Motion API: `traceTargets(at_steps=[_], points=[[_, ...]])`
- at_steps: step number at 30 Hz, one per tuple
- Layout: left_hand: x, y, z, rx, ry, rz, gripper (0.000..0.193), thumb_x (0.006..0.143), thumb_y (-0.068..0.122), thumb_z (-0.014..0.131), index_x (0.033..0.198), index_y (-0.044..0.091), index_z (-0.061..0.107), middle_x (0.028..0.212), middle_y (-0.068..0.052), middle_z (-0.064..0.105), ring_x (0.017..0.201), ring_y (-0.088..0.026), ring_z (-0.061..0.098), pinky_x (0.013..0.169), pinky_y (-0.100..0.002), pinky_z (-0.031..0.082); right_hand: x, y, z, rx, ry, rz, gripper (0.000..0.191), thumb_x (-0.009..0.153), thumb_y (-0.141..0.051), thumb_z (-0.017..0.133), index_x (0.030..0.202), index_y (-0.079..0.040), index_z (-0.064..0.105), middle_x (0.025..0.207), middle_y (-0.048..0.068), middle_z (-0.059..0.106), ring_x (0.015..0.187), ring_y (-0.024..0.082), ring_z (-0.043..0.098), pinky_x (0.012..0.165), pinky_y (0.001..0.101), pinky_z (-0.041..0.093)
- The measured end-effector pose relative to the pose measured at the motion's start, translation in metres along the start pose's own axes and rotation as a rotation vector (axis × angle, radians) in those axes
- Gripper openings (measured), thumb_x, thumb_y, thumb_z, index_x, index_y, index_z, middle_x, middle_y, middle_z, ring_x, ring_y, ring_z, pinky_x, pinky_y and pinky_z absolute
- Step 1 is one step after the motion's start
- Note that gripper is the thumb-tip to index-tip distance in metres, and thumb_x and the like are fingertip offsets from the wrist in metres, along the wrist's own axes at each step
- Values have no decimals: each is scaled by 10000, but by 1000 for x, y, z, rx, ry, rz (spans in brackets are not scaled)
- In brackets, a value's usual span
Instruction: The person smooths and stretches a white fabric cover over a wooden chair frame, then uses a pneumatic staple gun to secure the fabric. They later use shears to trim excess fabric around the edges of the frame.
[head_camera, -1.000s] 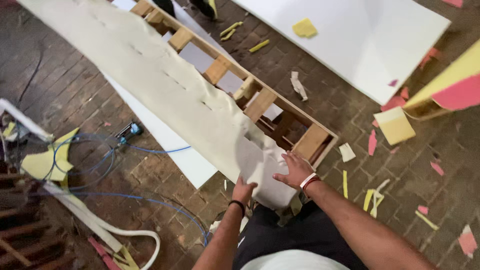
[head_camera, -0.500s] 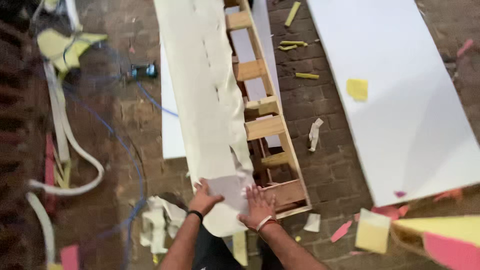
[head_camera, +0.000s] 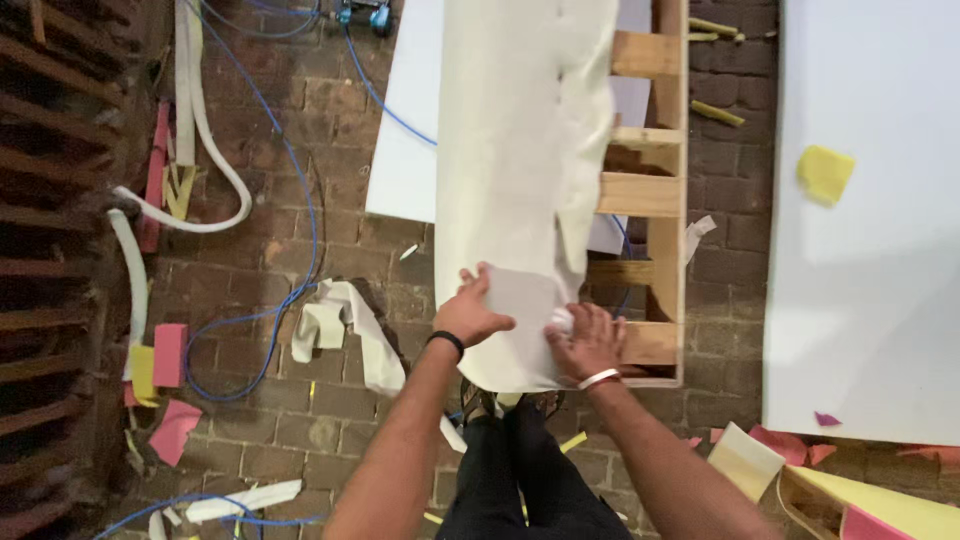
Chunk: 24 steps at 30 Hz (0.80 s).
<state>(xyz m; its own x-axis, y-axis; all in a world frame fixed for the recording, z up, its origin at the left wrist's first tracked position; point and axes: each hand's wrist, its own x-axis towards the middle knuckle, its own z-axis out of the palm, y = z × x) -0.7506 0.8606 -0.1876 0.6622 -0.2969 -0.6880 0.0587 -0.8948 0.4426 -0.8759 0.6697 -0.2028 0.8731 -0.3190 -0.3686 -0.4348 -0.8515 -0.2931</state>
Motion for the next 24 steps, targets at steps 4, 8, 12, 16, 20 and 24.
traceTargets(at_steps=[4,8,12,16,20,24], points=[[-11,21,15,-36,47,113,1234,582,480,825,1633,334,196,1680,-182,164,1505,-257,366,1146,-370,418,-2,47,9,77,140,-69,760,921,-761,397,1389,-177,528,1436,123,527,1402,343,402,1197,644,91],[-27,42,24,-4,2,204,1061,659,349,798,1592,438,299,1732,-73,172,1451,-209,463,1090,-357,487,-6,102,13,56,262,-156,733,971,-721,401,1375,-135,577,1369,150,588,1334,367,493,1199,652,211],[-40,67,43,-17,50,363,994,729,284,833,1559,438,307,1711,-46,181,1502,-202,357,1074,-370,477,-4,146,1,74,368,-230,659,1037,-650,422,1341,-101,624,1343,168,635,1266,408,555,1140,613,317],[-40,96,71,-94,136,528,961,758,307,838,1563,388,319,1712,-65,199,1526,-230,319,1129,-373,441,14,168,-30,268,81,200,655,1043,-599,411,1265,-23,632,1251,231,631,1200,416,573,1041,564,412],[-28,124,95,-164,120,552,917,780,323,837,1552,394,347,1711,-35,197,1520,-228,327,1146,-374,415,33,168,-46,613,140,151,729,1005,-626,416,1211,40,629,1211,270,688,1166,452,632,1025,532,469],[-17,141,107,-151,196,515,867,789,331,825,1535,390,386,1713,-6,195,1536,-212,315,1131,-372,425,52,170,-49,259,30,281,830,1085,-679,290,1263,62,618,1266,360,622,1215,534,563,1053,566,424]])
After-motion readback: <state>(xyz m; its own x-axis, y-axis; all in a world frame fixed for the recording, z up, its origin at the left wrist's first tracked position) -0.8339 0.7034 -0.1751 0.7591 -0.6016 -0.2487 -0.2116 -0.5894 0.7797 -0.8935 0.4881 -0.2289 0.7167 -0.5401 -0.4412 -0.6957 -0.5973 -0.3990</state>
